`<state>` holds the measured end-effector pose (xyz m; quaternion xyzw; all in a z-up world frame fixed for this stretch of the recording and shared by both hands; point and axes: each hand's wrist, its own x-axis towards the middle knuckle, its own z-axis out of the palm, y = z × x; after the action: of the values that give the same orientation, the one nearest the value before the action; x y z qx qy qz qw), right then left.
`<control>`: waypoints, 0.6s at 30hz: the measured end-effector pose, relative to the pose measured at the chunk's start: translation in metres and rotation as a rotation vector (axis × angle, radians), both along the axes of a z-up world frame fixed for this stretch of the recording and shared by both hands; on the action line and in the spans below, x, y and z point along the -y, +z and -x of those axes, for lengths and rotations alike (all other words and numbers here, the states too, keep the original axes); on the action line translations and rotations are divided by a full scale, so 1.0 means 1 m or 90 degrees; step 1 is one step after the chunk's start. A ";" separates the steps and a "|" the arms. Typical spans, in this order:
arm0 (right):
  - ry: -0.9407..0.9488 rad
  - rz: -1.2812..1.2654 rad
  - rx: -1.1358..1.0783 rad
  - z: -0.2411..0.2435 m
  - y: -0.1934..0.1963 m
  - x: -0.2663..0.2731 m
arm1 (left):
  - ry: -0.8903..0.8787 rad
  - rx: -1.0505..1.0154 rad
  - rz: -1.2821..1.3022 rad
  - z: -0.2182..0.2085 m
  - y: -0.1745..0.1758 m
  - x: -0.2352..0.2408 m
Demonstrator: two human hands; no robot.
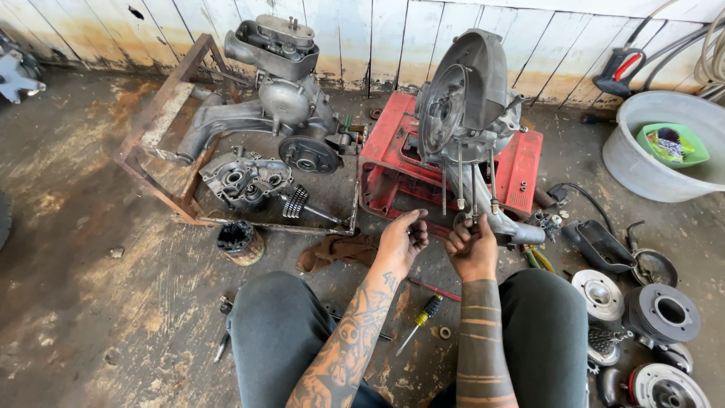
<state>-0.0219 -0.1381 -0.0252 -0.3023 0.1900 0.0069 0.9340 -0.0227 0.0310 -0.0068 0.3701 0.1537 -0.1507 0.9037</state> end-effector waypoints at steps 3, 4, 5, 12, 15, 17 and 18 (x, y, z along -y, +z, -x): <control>-0.015 -0.030 -0.032 0.004 0.003 -0.009 | 0.000 -0.004 0.005 -0.003 0.003 -0.001; -0.013 -0.028 -0.033 0.003 0.005 -0.009 | 0.002 -0.004 0.006 -0.004 0.005 -0.001; -0.030 -0.011 -0.015 0.003 0.007 -0.010 | 0.008 -0.006 0.007 -0.005 0.007 -0.001; -0.028 -0.022 -0.009 0.009 0.016 -0.019 | 0.018 -0.012 0.021 -0.012 0.004 0.000; -0.058 0.033 0.020 -0.004 -0.004 -0.007 | 0.019 -0.016 0.023 -0.012 0.004 0.001; -0.055 0.022 0.003 -0.004 -0.006 -0.008 | 0.020 -0.016 0.023 -0.011 0.004 0.001; -0.053 0.012 -0.011 -0.004 -0.007 -0.008 | 0.021 -0.014 0.023 -0.011 0.004 0.001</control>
<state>-0.0177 -0.1297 -0.0326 -0.3024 0.2109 -0.0312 0.9290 -0.0113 0.0297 -0.0024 0.3498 0.1670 -0.1427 0.9107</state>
